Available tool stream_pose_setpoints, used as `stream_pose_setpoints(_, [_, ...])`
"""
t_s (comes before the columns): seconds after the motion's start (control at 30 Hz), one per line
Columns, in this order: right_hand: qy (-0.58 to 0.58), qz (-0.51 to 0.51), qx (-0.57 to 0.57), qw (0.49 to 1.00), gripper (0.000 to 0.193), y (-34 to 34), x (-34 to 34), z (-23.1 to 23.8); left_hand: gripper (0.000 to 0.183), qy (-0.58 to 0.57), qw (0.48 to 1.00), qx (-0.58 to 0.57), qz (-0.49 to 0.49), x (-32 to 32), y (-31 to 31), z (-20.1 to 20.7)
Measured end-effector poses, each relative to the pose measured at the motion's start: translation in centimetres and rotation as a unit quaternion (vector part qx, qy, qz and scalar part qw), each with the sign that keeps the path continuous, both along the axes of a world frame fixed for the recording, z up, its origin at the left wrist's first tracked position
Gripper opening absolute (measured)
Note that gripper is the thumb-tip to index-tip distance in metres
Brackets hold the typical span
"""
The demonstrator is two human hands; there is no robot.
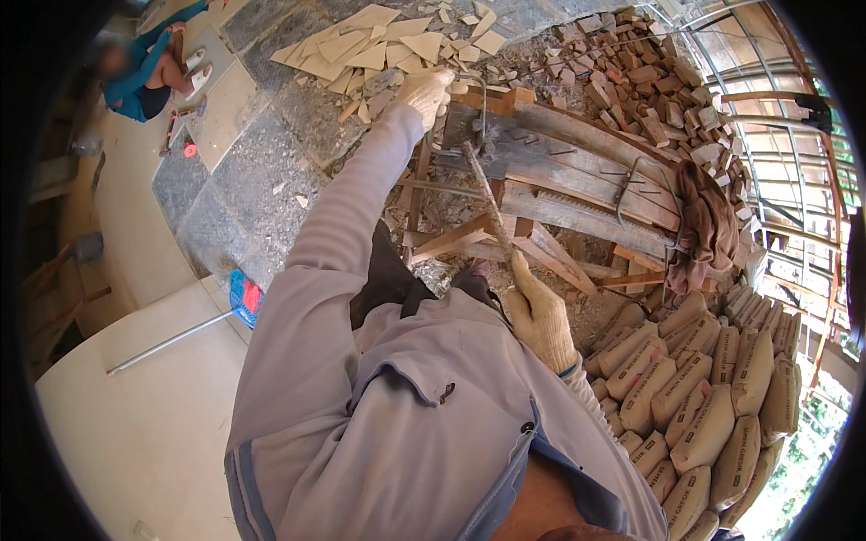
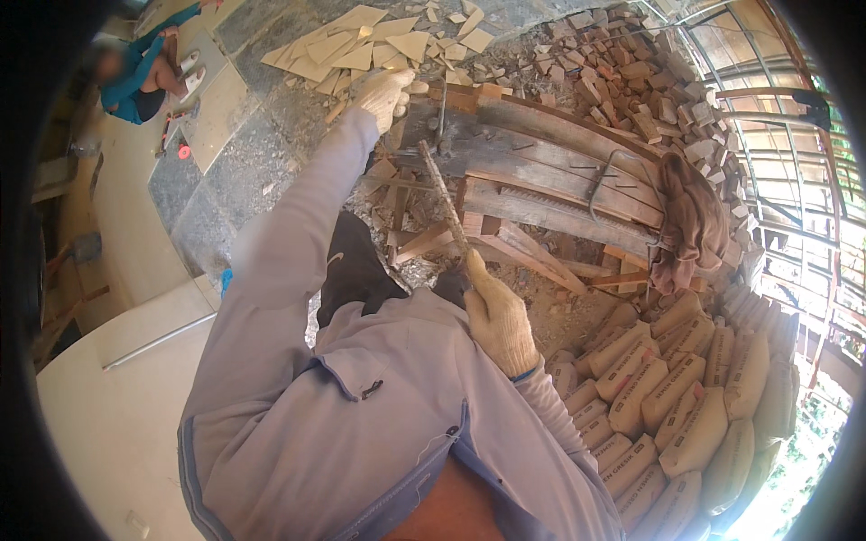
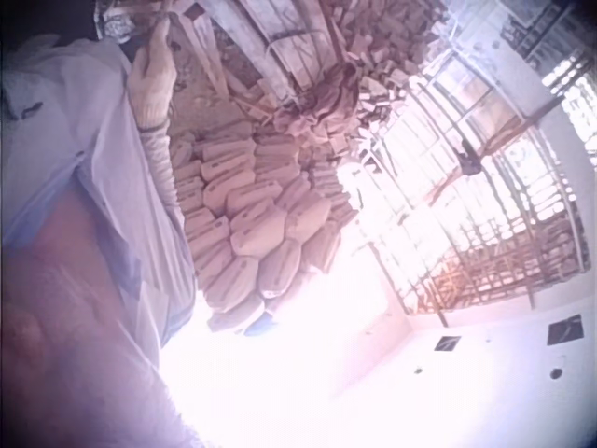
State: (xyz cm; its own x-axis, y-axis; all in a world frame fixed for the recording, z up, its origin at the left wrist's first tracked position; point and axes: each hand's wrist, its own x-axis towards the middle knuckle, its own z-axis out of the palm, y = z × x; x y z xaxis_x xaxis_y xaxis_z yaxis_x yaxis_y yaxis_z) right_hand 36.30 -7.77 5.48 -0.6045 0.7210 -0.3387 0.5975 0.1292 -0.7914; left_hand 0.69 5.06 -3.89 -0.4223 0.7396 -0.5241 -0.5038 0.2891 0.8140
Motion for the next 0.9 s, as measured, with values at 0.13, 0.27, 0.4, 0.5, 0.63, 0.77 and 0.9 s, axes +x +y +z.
stream_pose_setpoints(0.13, [0.032, 0.016, 0.005, 0.999, 0.056, 0.9, 0.6, -0.4, 0.027, 0.019, 1.0, -0.016, 0.015, 0.1, -0.1, 0.1])
stream_pose_setpoints(0.27, [0.05, 0.023, -0.022, 0.998, 0.056, 1.5, 0.8, -0.3, 0.028, 0.03, 0.999, -0.02, 0.008, 0.0, -0.1, -0.1])
stream_pose_setpoints(0.4, [0.016, 0.014, -0.092, 0.996, 0.057, 1.9, 1.3, 0.7, 0.028, 0.038, 0.999, -0.031, 0.008, 0.0, -0.1, -0.6])
stream_pose_setpoints(0.5, [0.02, -0.024, -0.201, 0.979, 0.058, 2.4, 1.6, 0.9, 0.028, 0.042, 0.998, -0.037, 0.006, -0.1, 0.1, -0.9])
stream_pose_setpoints(0.63, [0.03, -0.006, -0.219, 0.975, 0.06, 3.3, 2.2, -0.2, 0.023, 0.067, 0.996, -0.062, 0.004, -0.3, 0.3, -1.3])
stream_pose_setpoints(0.77, [0.061, 0.016, -0.228, 0.972, 0.061, 4.2, 3.3, -1.6, 0.022, 0.108, 0.991, -0.073, 0.0, -0.6, 0.3, -2.1])
stream_pose_setpoints(0.9, [0.118, 0.03, -0.212, 0.97, 0.061, 5.2, 3.5, -2.7, 0.03, 0.147, 0.983, -0.101, -0.041, -1.1, 0.2, -2.7])
